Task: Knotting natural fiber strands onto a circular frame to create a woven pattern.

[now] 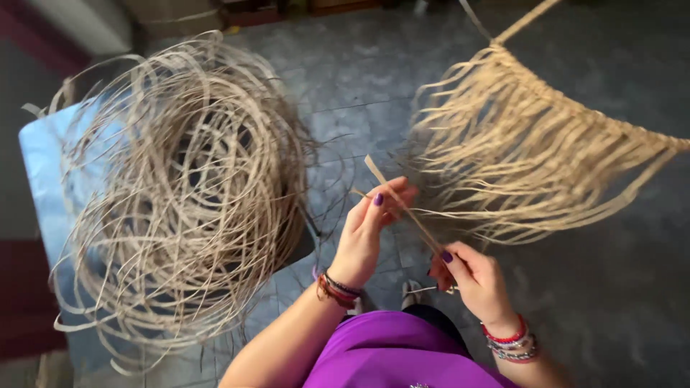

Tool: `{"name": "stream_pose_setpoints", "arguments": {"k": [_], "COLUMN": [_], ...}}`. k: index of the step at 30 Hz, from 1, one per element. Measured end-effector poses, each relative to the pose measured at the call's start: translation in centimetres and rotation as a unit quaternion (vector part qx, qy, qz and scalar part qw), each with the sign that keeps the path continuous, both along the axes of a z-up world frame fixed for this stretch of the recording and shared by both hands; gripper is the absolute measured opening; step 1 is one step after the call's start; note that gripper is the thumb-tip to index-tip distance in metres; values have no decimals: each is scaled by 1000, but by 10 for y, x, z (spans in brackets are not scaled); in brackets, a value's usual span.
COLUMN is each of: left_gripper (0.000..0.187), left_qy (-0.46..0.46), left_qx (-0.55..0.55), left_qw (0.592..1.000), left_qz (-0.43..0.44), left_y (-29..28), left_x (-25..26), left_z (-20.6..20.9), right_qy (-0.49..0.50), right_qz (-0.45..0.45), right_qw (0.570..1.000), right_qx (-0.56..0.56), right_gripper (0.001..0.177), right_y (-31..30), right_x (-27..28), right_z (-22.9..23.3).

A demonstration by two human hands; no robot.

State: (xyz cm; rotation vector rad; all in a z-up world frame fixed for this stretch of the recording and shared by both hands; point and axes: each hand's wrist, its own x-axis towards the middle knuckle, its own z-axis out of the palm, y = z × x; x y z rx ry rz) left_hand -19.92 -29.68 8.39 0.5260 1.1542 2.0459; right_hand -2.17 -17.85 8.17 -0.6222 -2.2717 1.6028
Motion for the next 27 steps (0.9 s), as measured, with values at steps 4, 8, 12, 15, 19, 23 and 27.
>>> {"name": "stream_pose_setpoints", "arguments": {"k": [4, 8, 12, 15, 19, 23, 27], "left_gripper": [56, 37, 34, 36, 47, 47, 57], "left_qy": [2, 36, 75, 125, 95, 111, 413], "left_qx": [3, 47, 47, 45, 34, 23, -204], "left_qw": [996, 984, 973, 955, 939, 932, 800], "left_qz": [-87, -167, -215, -264, -330, -343, -385], "left_y": [29, 66, 101, 119, 144, 162, 163], "left_x": [18, 53, 93, 121, 169, 214, 234], "left_z": [10, 14, 11, 6, -3, 3, 57], "right_qy": [-17, -21, -16, -41, -33, -14, -48], "right_qz": [-27, -79, -117, -159, -156, -163, -183], "right_qw": [998, 991, 991, 986, 987, 987, 980], "right_qx": [-49, -105, -55, -31, 0, 8, 56], "right_gripper": [32, 33, 32, 29, 30, 24, 19], "right_y": [21, 37, 54, 67, 85, 102, 127], "right_x": [58, 115, 173, 214, 263, 307, 356], "right_z": [-17, -23, -11, 3, 17, 14, 3]}}
